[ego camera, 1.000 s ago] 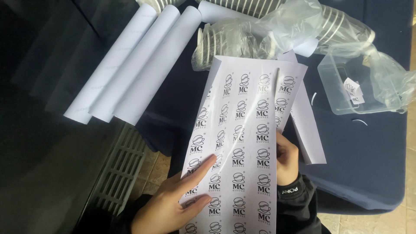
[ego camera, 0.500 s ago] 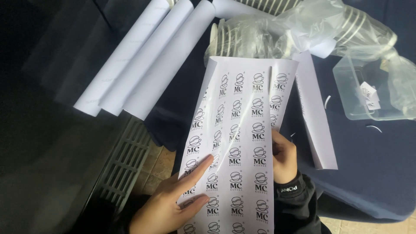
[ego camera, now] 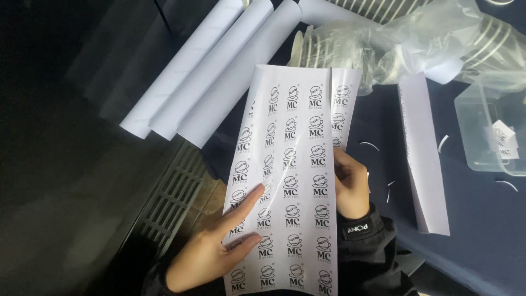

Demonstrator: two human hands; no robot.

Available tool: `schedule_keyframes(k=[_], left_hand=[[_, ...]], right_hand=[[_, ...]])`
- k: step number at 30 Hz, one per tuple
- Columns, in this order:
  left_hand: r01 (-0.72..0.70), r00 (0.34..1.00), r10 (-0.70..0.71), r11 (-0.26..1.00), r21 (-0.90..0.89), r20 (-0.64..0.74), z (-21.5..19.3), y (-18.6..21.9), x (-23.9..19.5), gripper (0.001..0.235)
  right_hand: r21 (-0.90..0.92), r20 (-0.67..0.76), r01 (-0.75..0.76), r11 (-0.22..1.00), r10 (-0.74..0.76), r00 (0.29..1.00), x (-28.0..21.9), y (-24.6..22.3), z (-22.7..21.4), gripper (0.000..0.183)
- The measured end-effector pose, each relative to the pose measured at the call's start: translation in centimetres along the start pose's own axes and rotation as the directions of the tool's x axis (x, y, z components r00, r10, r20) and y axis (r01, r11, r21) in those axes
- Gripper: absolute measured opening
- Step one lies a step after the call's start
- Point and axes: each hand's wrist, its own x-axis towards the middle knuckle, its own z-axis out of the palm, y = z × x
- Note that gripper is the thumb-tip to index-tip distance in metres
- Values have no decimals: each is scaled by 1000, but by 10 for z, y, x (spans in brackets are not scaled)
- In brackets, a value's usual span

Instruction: Cutting a sheet of printed coffee labels into strips using scissors

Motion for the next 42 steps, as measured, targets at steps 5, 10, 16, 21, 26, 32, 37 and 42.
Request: schedule_keyframes(k=[5,10,16,21,26,32,37,42], left_hand=[[65,997,-61,993,-100,43,-4,-1,1,71],[45,999,-44,999,-21,30,-5,-7,1,71],[38,998,-38,999,9,42,-5,-11,0,71],[31,999,-32,999,28,11,-1,-18,0,69],[46,999,-44,998,-51,26,-2,-15,3,71],[26,1000,-26,999,-31,3,3,-22,2,73],[49,998,-51,997,-65,-24,10,-34,0,72],[84,980,-101,991,-102,-173,18,-44,-4,73]], right_hand=[[33,24,-43,999,42,999,5,-2,5,24],[28,21,-52,998,52,998,7,3,6,26],[6,8,-62,998,62,998,9,2,9,21],[-28,18,-81,996,82,996,11,5,7,21],[-46,11,-86,995,86,996,12,2,8,21],[-63,-5,-84,994,84,996,14,15,6,12],[-270,-2,-37,962,38,999,14,12,2,29],[-498,55,173,850,-168,984,11,3,-5,28]])
